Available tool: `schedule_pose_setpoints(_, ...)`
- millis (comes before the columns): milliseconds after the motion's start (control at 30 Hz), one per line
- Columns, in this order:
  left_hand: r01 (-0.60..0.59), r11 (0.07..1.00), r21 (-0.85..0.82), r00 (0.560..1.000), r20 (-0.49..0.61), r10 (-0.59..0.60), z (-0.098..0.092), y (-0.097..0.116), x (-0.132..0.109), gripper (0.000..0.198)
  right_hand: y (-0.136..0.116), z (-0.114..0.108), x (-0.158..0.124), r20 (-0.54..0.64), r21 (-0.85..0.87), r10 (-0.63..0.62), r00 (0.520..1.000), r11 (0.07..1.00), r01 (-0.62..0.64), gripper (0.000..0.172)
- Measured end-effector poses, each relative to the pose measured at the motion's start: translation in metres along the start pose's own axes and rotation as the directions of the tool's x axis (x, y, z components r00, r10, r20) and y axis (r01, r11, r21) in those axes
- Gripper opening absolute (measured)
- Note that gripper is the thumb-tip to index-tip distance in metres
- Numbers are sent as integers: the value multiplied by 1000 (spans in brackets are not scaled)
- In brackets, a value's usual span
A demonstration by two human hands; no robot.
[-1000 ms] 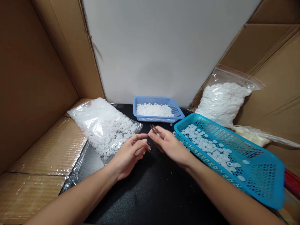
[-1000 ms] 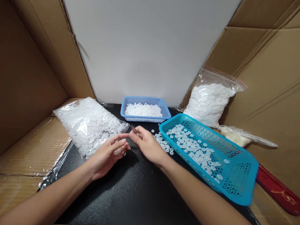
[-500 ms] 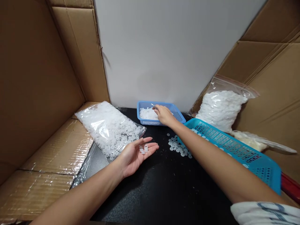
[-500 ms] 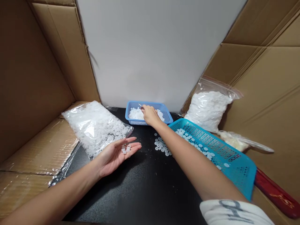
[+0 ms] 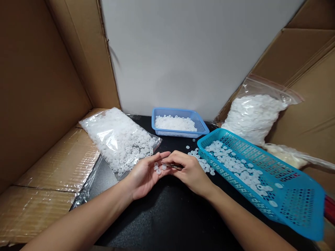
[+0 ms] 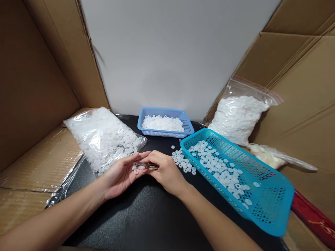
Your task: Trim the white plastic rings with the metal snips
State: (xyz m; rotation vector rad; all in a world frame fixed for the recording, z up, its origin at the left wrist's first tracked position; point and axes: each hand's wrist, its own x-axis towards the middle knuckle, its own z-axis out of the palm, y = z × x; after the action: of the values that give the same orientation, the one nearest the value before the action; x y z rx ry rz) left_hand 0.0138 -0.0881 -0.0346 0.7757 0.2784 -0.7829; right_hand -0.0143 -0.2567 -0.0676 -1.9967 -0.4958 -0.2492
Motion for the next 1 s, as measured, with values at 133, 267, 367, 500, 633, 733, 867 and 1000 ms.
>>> schedule_pose_setpoints(133,-3,998,70,998,68,-2,-4,-4,0,27,-1,-8,-4,-36,188,161,986,970,-152,24)
schedule_pose_setpoints(267,-17,987,160,983,185,-13,-7,-7,0,18,-7,-13,-10,-145,268,165,976,956,-122,23)
schedule_pose_setpoints(367,-31,979,202,976,217,-14,-6,-7,0,30,-12,-15,-10,-219,157,48,974,988,-13,19)
schedule_pose_setpoints(500,-27,969,245,982,189,-20,-4,-6,0,33,-15,-16,-10,-211,160,36,977,987,-2,24)
schedule_pose_setpoints(633,-27,961,276,981,193,-28,-5,-6,-1,34,-16,-14,-11,-189,175,10,982,984,23,24)
schedule_pose_setpoints(733,-38,956,289,983,184,-17,-6,-7,-2,36,-16,-13,-12,-196,165,-29,980,984,62,20)
schedule_pose_setpoints(867,-43,946,322,973,229,-34,-6,-7,-4,39,-17,-11,-13,-186,210,-3,982,977,43,19)
schedule_pose_setpoints(1000,-55,932,357,962,271,-47,-5,-7,-5,41,-16,-11,-15,-155,274,40,987,962,4,19)
